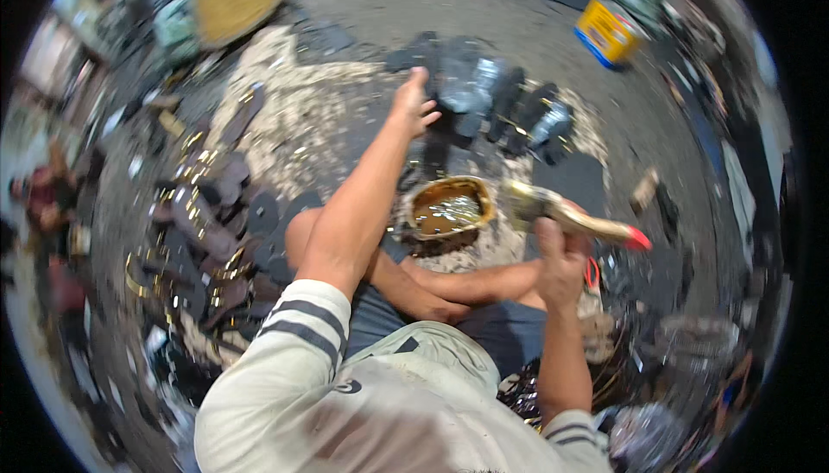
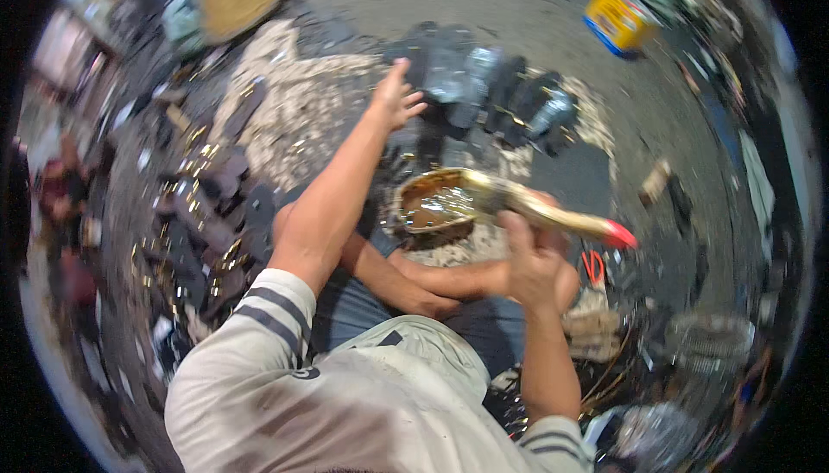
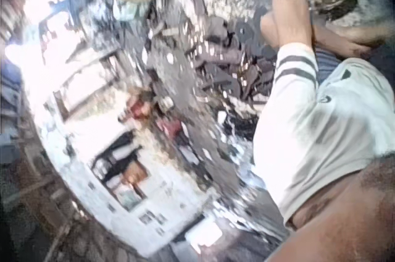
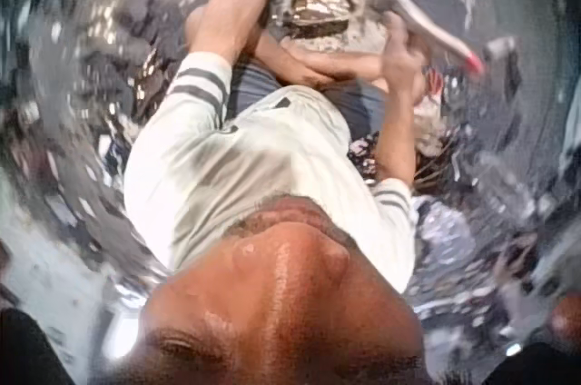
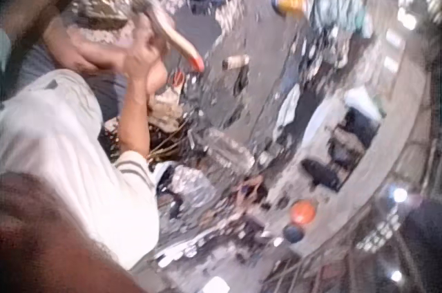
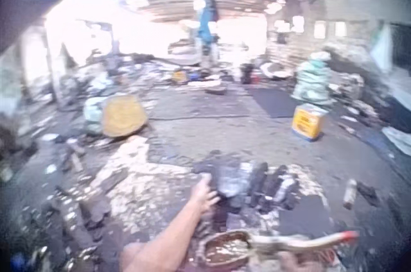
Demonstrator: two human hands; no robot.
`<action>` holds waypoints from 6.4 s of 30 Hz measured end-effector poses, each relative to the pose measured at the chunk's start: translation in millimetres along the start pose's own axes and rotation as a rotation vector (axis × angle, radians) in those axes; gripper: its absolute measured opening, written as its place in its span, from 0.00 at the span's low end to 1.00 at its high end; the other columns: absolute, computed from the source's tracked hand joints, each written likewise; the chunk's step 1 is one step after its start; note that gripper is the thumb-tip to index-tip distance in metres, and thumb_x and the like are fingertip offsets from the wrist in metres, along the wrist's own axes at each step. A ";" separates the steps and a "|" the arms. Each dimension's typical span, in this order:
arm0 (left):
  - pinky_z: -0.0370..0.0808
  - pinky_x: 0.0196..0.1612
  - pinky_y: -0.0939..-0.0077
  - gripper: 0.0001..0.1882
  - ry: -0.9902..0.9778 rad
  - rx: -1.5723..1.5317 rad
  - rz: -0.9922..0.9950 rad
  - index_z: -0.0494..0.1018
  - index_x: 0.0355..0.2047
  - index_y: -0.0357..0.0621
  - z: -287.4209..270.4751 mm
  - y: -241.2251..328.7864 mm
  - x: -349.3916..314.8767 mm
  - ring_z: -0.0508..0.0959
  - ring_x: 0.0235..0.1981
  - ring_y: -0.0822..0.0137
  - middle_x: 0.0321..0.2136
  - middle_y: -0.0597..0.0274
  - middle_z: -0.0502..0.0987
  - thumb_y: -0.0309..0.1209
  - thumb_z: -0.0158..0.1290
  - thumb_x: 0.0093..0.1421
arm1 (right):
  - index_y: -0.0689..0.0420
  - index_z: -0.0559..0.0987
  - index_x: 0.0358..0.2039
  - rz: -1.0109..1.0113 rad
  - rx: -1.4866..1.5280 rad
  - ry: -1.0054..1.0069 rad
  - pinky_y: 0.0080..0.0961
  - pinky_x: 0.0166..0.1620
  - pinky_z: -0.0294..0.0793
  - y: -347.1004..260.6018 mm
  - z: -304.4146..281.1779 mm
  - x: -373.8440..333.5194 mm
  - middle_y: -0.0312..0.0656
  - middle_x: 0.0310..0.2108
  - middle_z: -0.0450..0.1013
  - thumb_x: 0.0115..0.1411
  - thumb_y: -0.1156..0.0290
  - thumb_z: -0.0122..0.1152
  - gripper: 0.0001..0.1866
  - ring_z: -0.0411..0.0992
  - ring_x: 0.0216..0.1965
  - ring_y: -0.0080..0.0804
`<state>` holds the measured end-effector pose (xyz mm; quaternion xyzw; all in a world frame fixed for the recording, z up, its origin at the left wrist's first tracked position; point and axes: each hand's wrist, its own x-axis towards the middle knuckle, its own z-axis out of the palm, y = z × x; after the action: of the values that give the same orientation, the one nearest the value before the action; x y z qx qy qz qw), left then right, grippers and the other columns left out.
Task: The person sits on the floor and repeatedly dips a brush into a container of gold paint, then applies it to the soles of black flip-flops. Finished sandals are placed in a row on the floor.
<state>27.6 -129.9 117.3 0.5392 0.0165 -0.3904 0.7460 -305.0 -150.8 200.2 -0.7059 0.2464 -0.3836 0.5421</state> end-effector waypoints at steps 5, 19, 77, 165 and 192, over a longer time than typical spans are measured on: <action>0.71 0.57 0.70 0.28 0.004 0.572 0.630 0.69 0.61 0.40 -103.1 35.4 -63.9 0.75 0.54 0.64 0.55 0.55 0.75 0.42 0.57 0.65 | 0.65 0.79 0.44 0.281 -0.117 0.257 0.21 0.45 0.74 58.8 -63.5 0.0 0.37 0.41 0.77 0.69 0.65 0.58 0.14 0.74 0.43 0.22; 0.56 0.66 0.48 0.47 1.707 0.820 0.267 0.61 0.67 0.49 -641.8 115.7 -398.9 0.59 0.67 0.40 0.66 0.40 0.59 0.58 0.62 0.53 | 0.67 0.78 0.50 0.293 -0.175 -0.135 0.28 0.50 0.72 127.2 -29.7 33.5 0.40 0.44 0.77 0.69 0.58 0.57 0.22 0.74 0.44 0.28; 0.70 0.61 0.64 0.48 -0.346 -0.410 0.010 0.54 0.68 0.39 -77.3 -98.9 -315.0 0.72 0.59 0.58 0.62 0.41 0.65 0.68 0.39 0.64 | 0.62 0.80 0.43 0.080 -0.413 -0.488 0.36 0.46 0.75 124.9 77.0 21.7 0.52 0.40 0.79 0.61 0.64 0.65 0.15 0.78 0.42 0.47; 0.73 0.51 0.73 0.21 0.852 1.093 0.692 0.74 0.56 0.38 -378.9 59.3 -234.8 0.79 0.47 0.68 0.47 0.57 0.82 0.38 0.51 0.69 | 0.57 0.83 0.40 0.010 -0.621 -0.646 0.33 0.47 0.74 177.3 43.9 38.2 0.47 0.40 0.80 0.57 0.65 0.69 0.13 0.78 0.43 0.40; 0.80 0.39 0.68 0.23 0.082 -0.204 0.297 0.75 0.47 0.42 -119.6 -34.1 -267.3 0.82 0.35 0.65 0.38 0.60 0.81 0.49 0.45 0.70 | 0.59 0.79 0.44 0.172 0.401 0.230 0.25 0.45 0.73 22.6 32.6 29.7 0.35 0.40 0.77 0.64 0.60 0.66 0.16 0.73 0.42 0.23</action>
<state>-131.1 114.9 159.4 0.4727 0.0068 -0.2498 0.8451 -259.7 -161.2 183.0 -0.5122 0.2848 -0.4550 0.6705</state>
